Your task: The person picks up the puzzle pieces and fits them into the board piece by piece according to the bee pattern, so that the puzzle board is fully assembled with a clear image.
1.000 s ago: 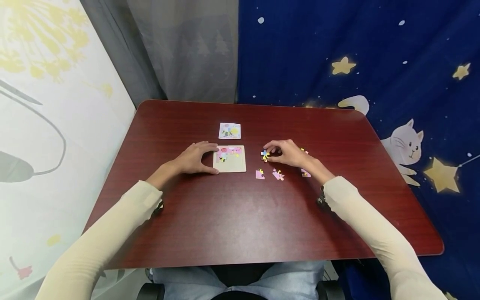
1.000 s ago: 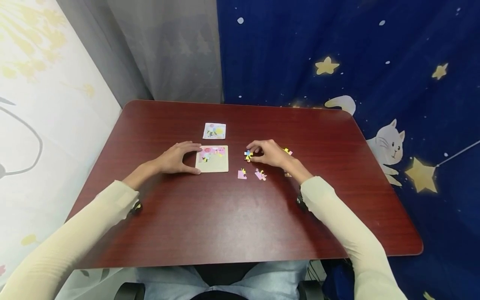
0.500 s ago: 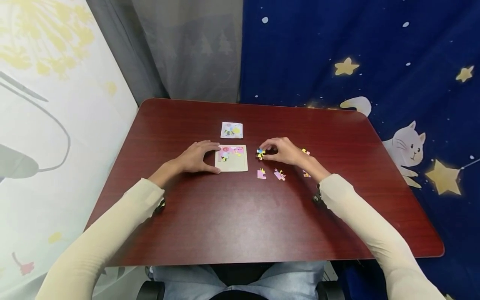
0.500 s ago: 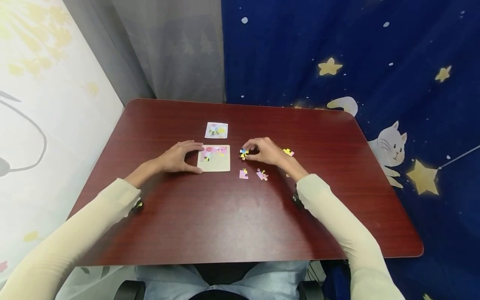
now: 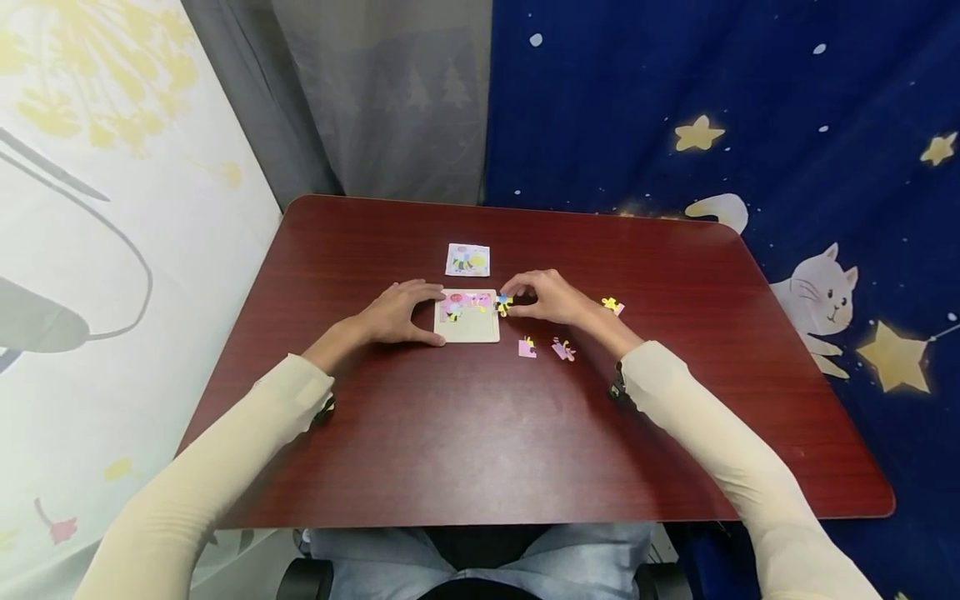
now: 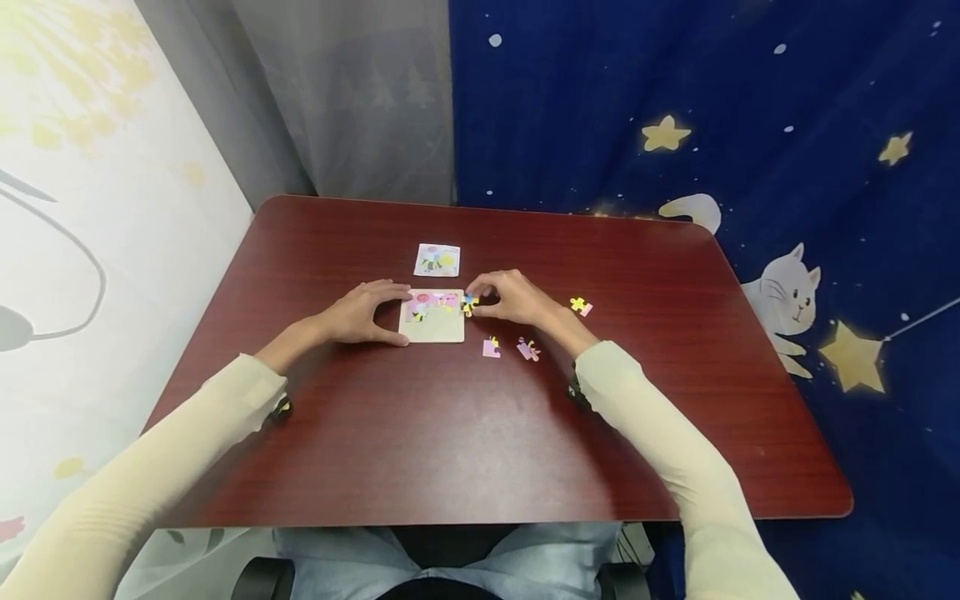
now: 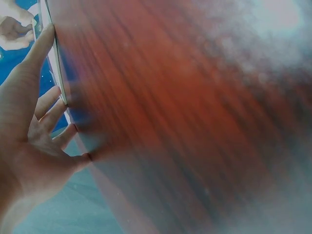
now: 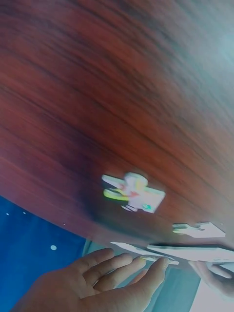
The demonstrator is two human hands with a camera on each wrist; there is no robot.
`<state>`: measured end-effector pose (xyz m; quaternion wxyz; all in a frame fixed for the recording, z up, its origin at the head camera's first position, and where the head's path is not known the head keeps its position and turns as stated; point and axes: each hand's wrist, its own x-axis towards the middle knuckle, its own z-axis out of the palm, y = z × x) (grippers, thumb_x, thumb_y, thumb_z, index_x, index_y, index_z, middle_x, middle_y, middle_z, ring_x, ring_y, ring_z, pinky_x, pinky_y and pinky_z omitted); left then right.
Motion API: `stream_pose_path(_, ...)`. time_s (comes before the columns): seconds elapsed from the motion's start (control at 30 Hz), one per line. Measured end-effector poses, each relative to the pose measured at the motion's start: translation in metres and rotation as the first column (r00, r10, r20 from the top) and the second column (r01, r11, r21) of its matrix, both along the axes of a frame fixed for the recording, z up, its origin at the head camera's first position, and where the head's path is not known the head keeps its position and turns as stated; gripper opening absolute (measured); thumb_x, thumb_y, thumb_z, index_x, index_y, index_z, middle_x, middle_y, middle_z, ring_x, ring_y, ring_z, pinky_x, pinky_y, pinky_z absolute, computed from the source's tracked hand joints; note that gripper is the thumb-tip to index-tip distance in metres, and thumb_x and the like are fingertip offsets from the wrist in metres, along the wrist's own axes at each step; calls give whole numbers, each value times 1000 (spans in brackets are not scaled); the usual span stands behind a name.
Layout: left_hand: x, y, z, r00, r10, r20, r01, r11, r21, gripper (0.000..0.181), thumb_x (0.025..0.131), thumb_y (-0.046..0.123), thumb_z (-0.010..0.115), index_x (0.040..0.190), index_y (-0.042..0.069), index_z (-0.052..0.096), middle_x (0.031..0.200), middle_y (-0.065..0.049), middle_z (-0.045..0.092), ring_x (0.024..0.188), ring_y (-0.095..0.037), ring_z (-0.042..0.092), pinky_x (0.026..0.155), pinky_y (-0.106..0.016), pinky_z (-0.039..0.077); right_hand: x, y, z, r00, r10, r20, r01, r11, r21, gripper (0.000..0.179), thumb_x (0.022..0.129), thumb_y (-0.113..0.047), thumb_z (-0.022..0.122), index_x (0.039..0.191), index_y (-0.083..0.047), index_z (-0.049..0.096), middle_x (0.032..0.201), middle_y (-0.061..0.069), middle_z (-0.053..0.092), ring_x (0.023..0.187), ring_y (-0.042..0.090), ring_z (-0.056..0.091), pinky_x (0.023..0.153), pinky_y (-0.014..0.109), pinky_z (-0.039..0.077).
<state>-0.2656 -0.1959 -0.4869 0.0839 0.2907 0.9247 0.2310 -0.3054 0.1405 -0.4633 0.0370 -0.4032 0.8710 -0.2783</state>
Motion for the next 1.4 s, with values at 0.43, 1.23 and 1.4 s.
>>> stream_pose_path(0.43, 0, -1, -1, 1000, 0, 2, 0, 1000, 0, 90, 80, 57, 86, 151, 13, 54, 161, -8, 44, 154, -35, 28, 123, -65, 15, 1, -32, -4, 999, 50, 1, -50, 999, 8, 30, 90, -17, 84, 116, -5, 78, 109, 6, 76, 99, 26, 68, 88, 41, 57)
stream_pose_path(1.23, -2, 0, -3, 1000, 16, -4, -16, 1000, 4, 89, 79, 61, 84, 151, 17, 54, 162, -4, 43, 154, -32, 28, 124, -63, 14, 5, -59, -14, 990, 129, -58, -126, 990, 55, 17, 97, -13, 75, 112, -12, 82, 111, 7, 74, 93, 18, 67, 81, 32, 57)
stream_pose_path(1.4, -2, 1, -2, 1000, 17, -3, -17, 1000, 3, 89, 79, 60, 84, 151, 17, 54, 162, -4, 44, 154, -32, 28, 123, -63, 15, 7, -61, -15, 989, 127, -68, -124, 991, 54, 15, 97, -13, 75, 110, -11, 82, 112, 7, 73, 101, 17, 67, 87, 29, 56)
